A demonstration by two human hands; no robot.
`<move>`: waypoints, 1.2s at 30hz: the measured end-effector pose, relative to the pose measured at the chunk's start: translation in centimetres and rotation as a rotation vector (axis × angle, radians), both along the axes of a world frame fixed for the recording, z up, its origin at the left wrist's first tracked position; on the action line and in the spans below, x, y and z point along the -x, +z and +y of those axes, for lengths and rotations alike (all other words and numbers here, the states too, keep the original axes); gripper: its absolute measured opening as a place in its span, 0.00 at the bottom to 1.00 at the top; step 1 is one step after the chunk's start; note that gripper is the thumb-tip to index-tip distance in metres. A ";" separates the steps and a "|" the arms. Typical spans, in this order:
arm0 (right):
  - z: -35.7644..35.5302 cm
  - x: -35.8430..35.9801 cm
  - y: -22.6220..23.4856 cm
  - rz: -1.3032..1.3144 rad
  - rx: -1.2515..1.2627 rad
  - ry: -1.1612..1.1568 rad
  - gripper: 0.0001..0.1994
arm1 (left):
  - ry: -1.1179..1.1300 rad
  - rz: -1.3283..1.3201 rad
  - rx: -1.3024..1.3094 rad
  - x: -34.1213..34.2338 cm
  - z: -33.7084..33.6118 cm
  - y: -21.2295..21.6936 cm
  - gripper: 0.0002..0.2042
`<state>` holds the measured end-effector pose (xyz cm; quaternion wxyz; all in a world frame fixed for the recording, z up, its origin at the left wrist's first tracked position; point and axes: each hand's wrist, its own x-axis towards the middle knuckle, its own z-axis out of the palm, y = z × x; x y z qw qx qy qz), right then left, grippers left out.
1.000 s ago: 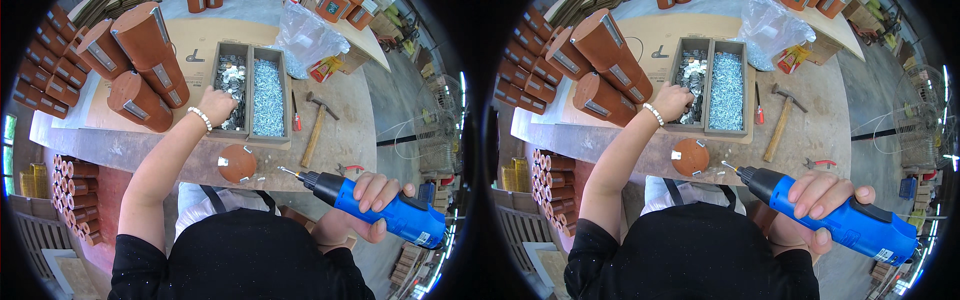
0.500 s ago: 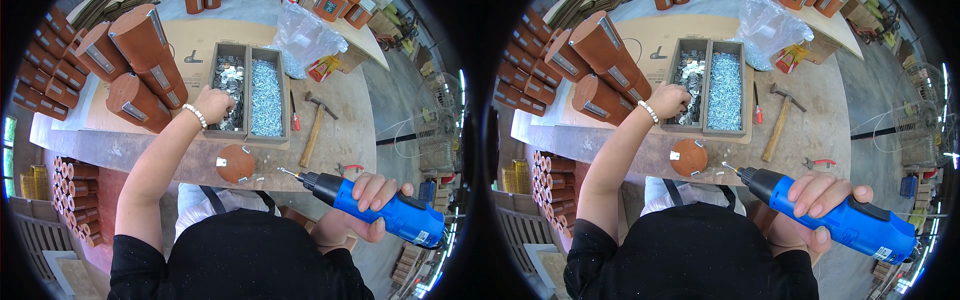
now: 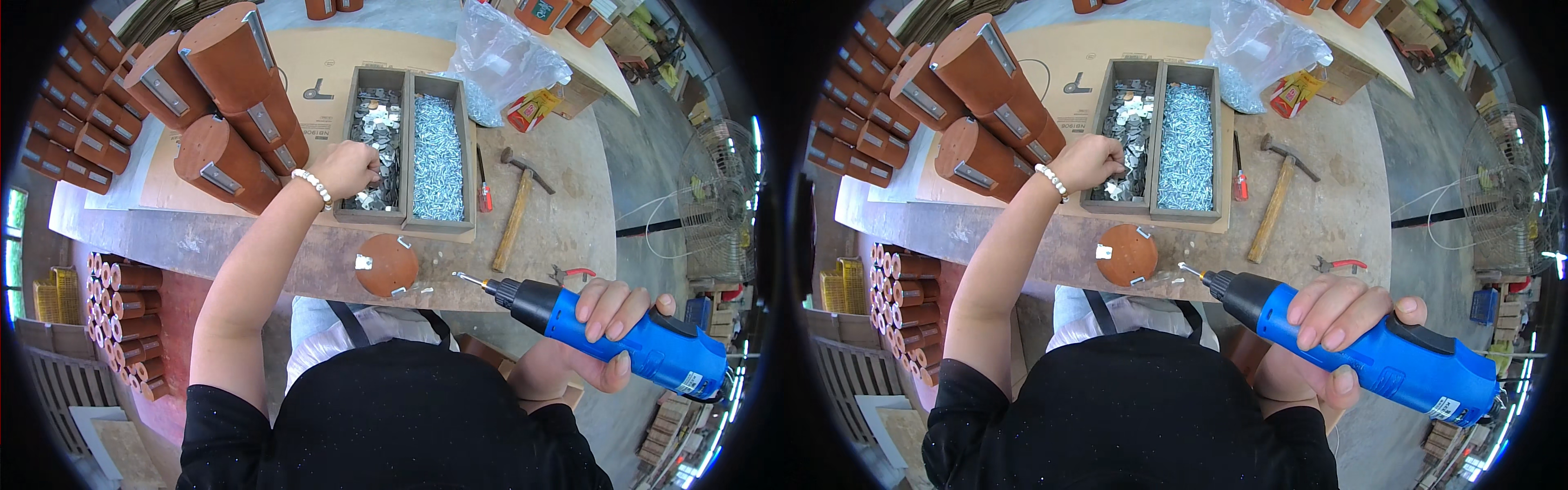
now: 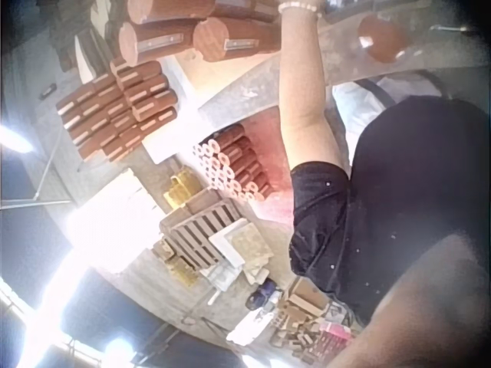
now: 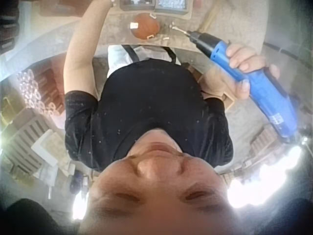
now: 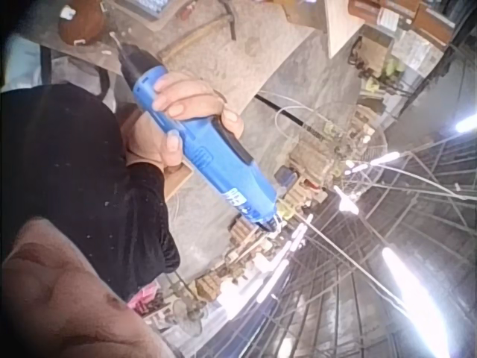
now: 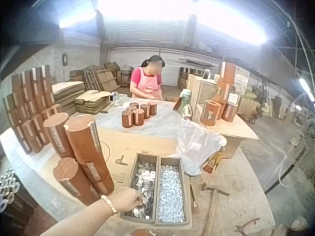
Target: The recorder is assembling small metal brackets onto cylindrical wooden furniture components using an electric screwdriver.
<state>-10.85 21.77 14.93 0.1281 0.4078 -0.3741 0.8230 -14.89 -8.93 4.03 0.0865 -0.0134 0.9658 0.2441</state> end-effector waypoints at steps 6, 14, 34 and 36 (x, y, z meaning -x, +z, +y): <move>-0.2 -0.2 0.1 0.004 0.004 0.002 0.32 | -0.048 0.101 0.241 -0.1 0.7 -1.6 0.05; -0.1 -0.2 0.0 -0.001 -0.010 -0.004 0.32 | -0.170 0.146 0.292 -1.0 0.7 -1.2 0.09; -0.1 -0.4 0.1 -0.015 0.016 -0.043 0.31 | 0.041 0.207 -0.234 -4.2 2.2 2.1 0.05; 0.0 -0.2 -0.1 -0.021 0.025 -0.036 0.31 | -0.033 0.291 -0.500 -6.9 3.9 3.1 0.04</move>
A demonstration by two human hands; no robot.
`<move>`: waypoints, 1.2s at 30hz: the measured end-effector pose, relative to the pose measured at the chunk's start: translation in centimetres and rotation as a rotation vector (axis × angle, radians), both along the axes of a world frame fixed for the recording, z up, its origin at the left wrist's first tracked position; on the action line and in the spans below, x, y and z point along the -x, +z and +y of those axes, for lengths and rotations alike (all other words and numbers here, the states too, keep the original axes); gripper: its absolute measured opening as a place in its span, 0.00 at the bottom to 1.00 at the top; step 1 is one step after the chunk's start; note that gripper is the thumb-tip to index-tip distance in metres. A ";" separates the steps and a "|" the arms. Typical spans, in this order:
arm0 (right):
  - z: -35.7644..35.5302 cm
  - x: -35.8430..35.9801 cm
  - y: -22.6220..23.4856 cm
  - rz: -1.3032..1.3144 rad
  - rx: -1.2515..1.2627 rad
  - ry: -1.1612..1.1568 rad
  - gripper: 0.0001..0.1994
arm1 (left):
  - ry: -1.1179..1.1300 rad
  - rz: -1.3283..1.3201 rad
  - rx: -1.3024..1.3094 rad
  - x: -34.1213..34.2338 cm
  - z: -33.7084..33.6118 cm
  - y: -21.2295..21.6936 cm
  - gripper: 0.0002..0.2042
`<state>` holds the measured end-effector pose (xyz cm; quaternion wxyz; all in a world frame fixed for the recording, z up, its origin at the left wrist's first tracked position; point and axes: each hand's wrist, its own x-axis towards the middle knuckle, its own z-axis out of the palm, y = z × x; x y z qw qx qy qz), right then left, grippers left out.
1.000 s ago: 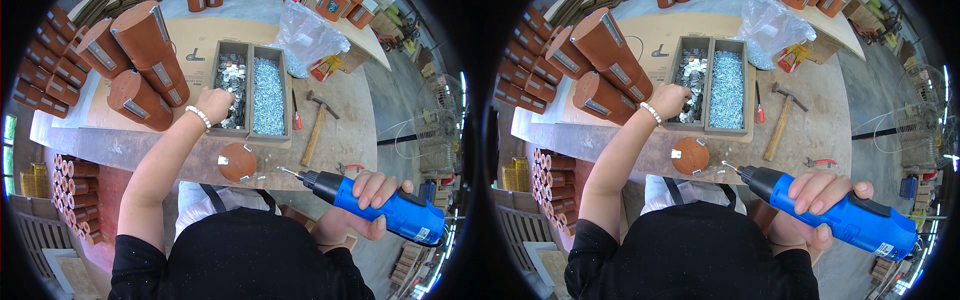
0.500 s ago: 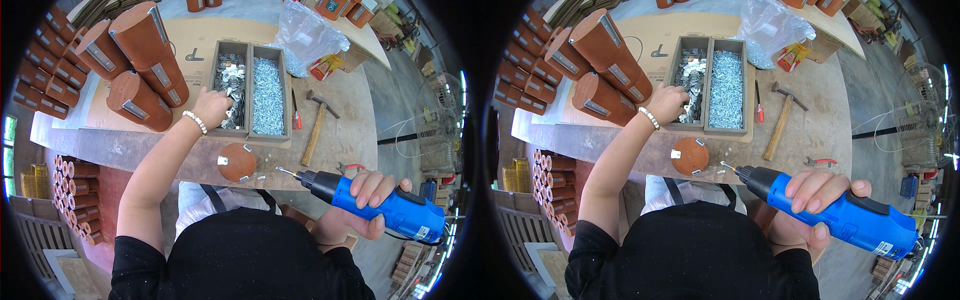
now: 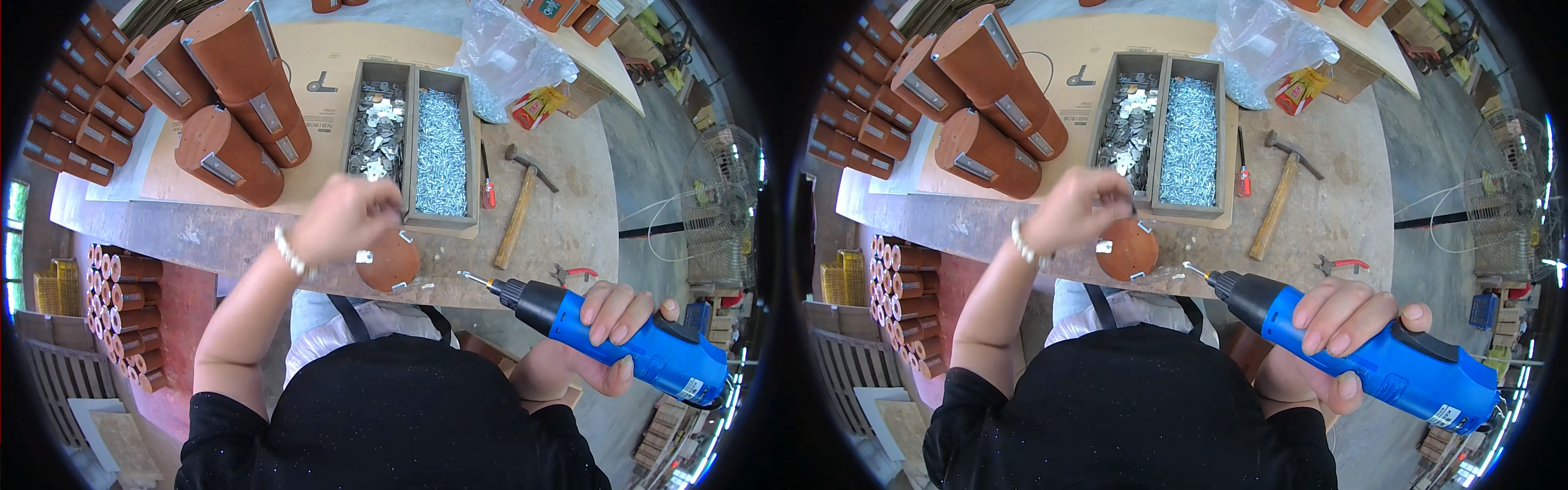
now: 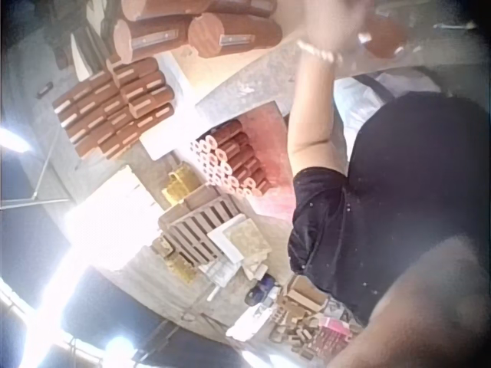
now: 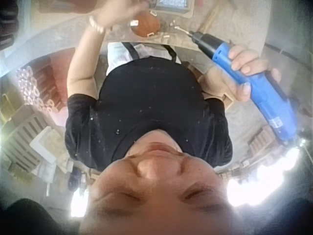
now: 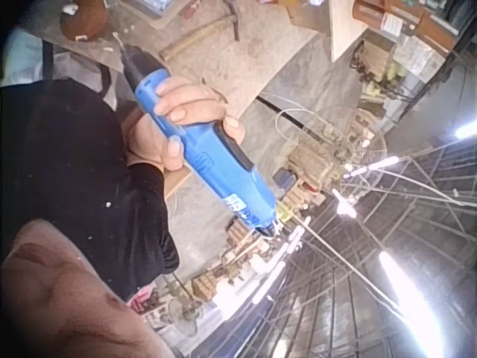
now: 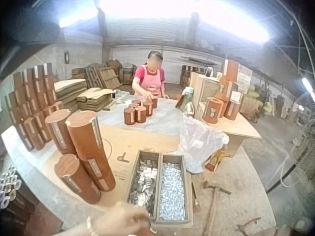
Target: The recorder is assembling small metal brackets onto cylindrical wooden furniture components using an electric screwdriver.
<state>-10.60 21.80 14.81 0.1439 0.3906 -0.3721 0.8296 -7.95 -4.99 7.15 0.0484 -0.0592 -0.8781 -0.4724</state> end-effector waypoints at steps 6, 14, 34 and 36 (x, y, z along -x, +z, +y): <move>-0.3 0.2 -0.2 -0.019 -0.003 0.005 0.31 | 0.040 0.183 0.186 -6.3 4.3 -1.3 0.06; -1.1 -0.2 -0.4 0.014 -0.051 -0.008 0.31 | 0.345 0.397 0.336 -8.2 6.7 -3.9 0.14; -3.9 -1.3 -1.5 -0.008 -0.169 0.209 0.34 | 0.227 0.476 0.036 -9.3 4.8 -7.3 0.19; -4.1 -1.3 -1.5 0.021 -0.202 0.246 0.35 | 0.237 0.479 0.043 -9.4 4.7 -7.5 0.19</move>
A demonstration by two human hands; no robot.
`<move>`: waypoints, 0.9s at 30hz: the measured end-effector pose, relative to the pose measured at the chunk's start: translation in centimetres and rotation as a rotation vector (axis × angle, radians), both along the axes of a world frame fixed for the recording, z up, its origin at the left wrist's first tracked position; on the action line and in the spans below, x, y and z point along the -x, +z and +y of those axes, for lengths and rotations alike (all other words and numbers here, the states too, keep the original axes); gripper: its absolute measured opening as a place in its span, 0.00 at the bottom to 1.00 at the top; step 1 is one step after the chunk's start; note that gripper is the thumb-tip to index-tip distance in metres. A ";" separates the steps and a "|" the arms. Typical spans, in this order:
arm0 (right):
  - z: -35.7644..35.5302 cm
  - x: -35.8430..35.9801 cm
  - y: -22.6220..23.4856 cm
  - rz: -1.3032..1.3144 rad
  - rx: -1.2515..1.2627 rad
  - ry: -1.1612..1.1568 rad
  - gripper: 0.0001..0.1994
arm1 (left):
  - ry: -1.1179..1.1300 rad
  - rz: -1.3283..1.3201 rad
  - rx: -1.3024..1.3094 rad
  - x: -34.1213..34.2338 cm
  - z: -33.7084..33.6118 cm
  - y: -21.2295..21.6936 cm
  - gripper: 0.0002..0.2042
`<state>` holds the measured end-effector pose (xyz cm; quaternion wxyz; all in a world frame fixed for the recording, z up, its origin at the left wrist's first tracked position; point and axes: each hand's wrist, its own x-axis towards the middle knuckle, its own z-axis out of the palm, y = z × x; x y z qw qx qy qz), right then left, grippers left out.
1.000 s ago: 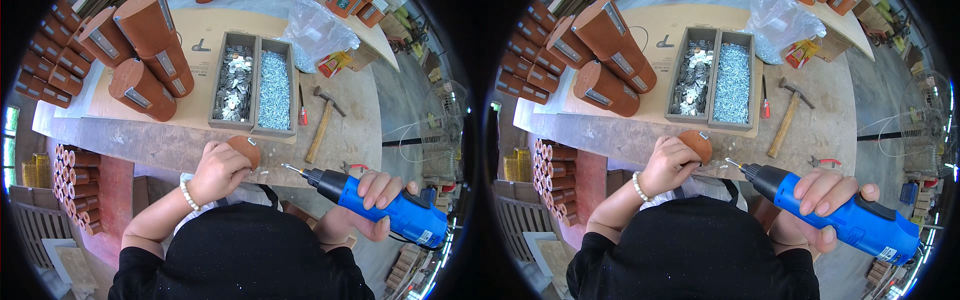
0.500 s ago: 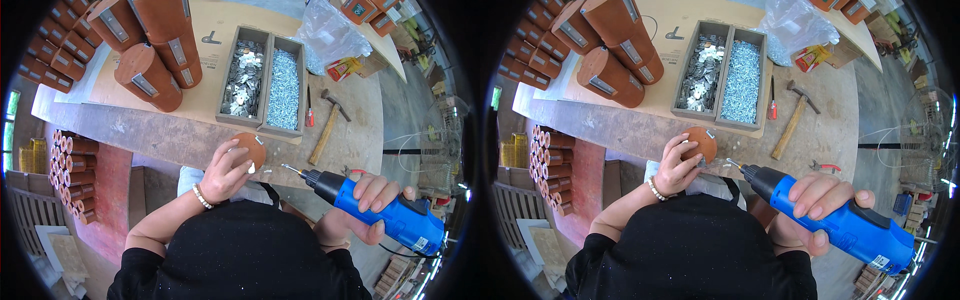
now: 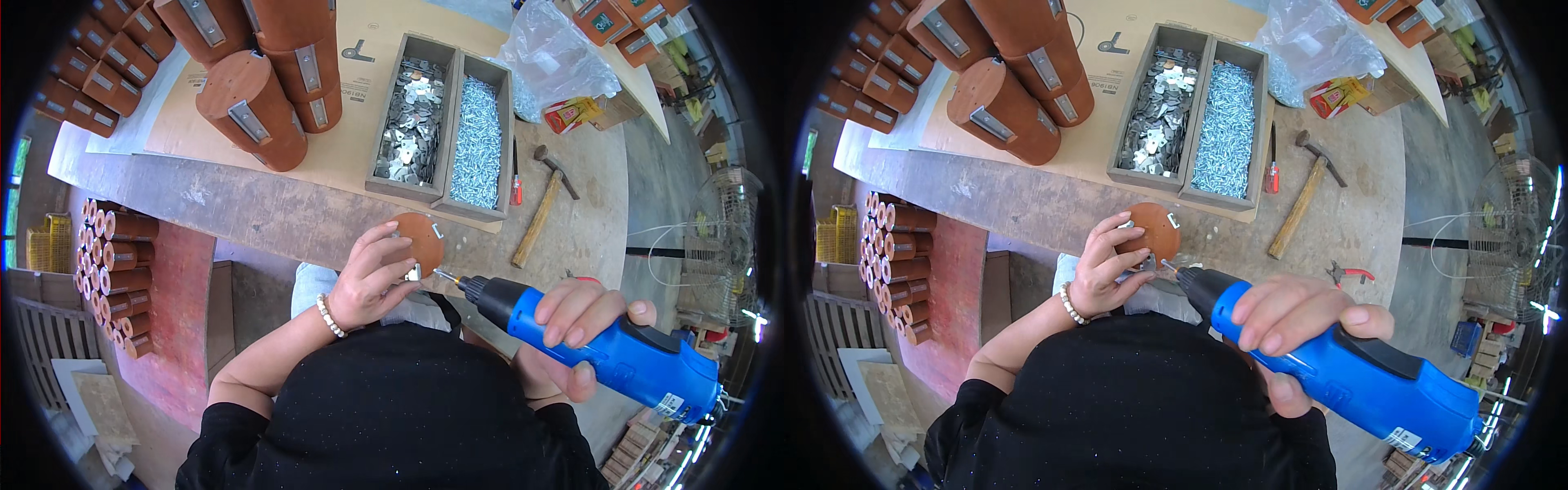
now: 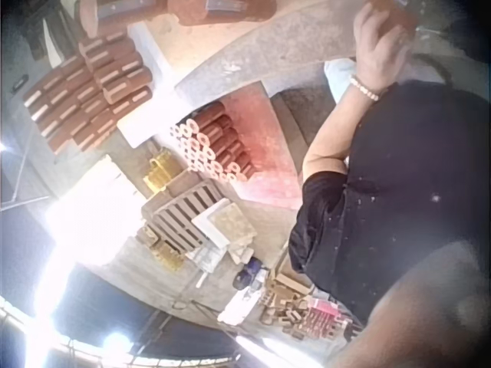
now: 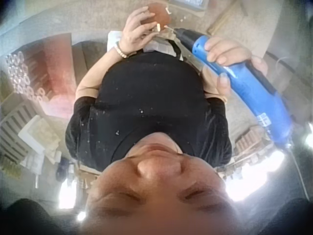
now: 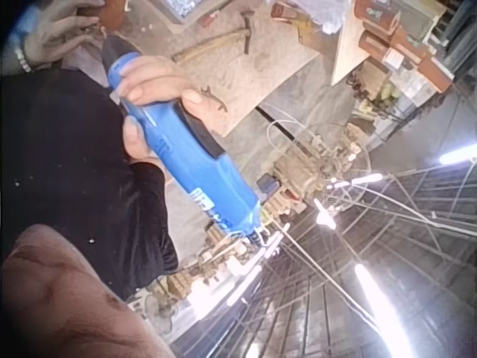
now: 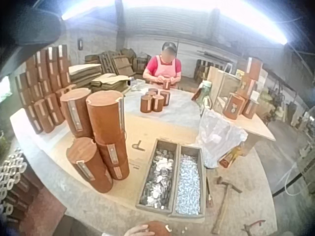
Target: The recorder is assembling small metal brackets onto cylindrical wooden furniture components using an electric screwdriver.
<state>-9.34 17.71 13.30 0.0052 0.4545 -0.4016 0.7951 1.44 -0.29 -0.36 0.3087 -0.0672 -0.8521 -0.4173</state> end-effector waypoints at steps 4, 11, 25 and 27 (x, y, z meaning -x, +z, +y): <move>-0.2 0.2 -0.2 0.070 -0.136 0.153 0.37 | -0.027 0.002 -0.001 0.1 -0.4 0.3 0.19; -1.3 -0.3 -0.5 0.079 -0.171 0.180 0.36 | -0.032 -0.004 0.001 -0.1 -0.4 0.4 0.19; -2.1 -0.5 -1.5 0.055 -0.196 0.176 0.33 | -0.050 0.006 -0.008 0.0 -0.7 0.3 0.19; -2.1 -0.4 -1.4 0.067 -0.192 0.175 0.34 | -0.054 0.008 -0.006 0.1 -0.7 0.5 0.19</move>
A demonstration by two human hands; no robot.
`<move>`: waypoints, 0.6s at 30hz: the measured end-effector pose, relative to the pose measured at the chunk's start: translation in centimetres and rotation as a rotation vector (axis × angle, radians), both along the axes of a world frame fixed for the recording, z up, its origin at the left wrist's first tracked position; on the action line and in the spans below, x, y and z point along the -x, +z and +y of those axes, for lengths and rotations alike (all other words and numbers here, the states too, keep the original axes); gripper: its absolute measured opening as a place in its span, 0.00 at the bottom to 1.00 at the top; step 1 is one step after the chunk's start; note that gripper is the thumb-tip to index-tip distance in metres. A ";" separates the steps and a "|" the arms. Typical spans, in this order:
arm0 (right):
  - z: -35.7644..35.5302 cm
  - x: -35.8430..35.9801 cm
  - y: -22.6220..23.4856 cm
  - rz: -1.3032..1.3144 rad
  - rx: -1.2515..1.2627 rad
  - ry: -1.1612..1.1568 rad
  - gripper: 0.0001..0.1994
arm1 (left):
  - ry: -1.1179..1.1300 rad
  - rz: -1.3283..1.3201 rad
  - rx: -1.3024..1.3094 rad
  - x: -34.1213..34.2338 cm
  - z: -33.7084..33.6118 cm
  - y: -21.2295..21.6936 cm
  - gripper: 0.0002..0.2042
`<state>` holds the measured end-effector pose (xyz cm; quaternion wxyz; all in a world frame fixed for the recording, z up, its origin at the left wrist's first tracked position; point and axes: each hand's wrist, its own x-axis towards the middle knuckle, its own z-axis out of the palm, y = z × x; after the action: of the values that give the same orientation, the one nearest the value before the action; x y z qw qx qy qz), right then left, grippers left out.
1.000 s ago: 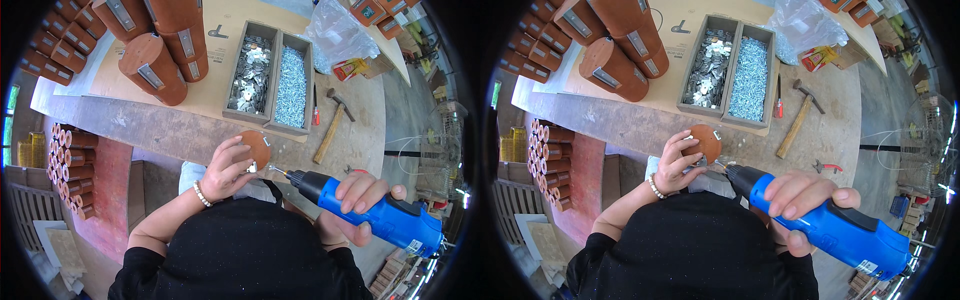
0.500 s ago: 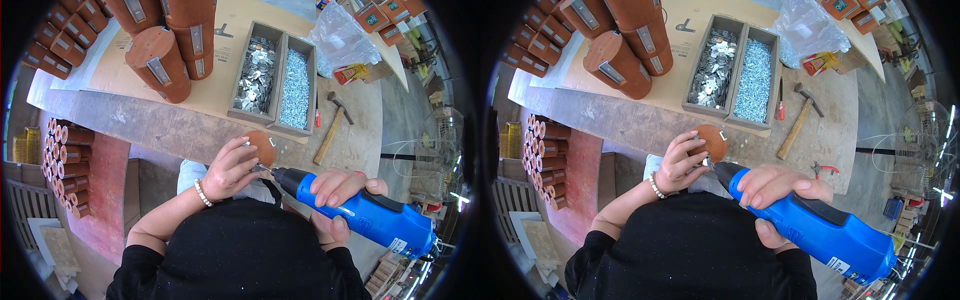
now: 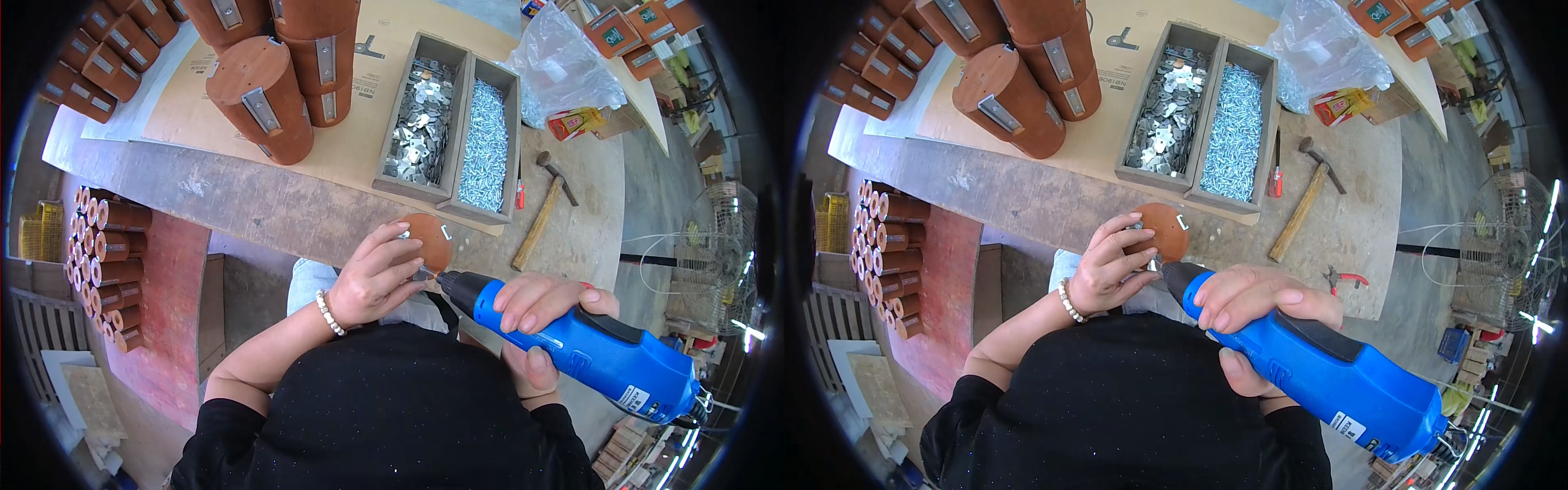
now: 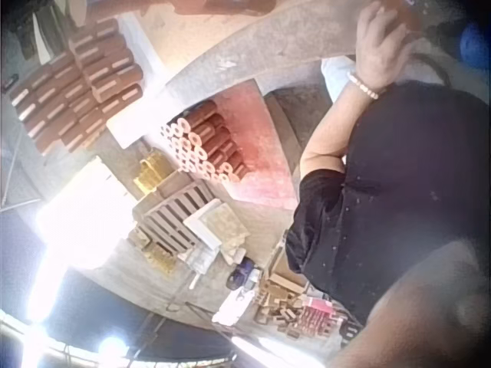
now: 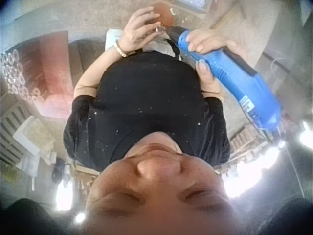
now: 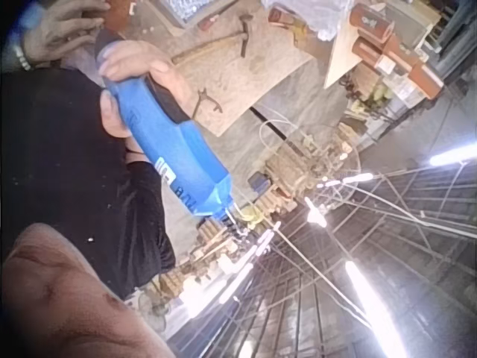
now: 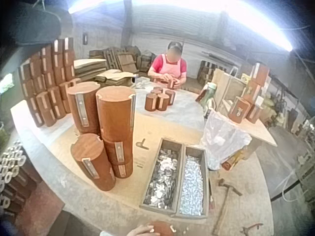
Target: The recorder is assembling small metal brackets onto cylindrical wooden furniture components using an electric screwdriver.
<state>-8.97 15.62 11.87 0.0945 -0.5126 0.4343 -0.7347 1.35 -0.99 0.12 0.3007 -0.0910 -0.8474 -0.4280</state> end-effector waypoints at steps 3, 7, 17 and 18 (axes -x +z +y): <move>0.2 0.2 -0.1 0.034 -0.005 0.031 0.34 | 0.003 0.001 0.002 -0.1 0.0 0.0 0.19; 0.9 0.3 0.4 0.059 -0.038 0.061 0.35 | 0.002 -0.003 0.003 0.0 0.0 0.1 0.19; 0.7 0.3 0.8 0.098 -0.095 0.103 0.36 | 0.003 -0.003 0.005 0.0 0.0 0.0 0.20; 0.5 0.3 0.7 0.098 -0.096 0.104 0.36 | 0.004 -0.003 0.004 0.0 0.0 0.0 0.20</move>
<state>-9.25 16.13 12.59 0.1355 -0.5648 0.4457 -0.6811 1.37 -1.00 0.11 0.3003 -0.0894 -0.8487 -0.4260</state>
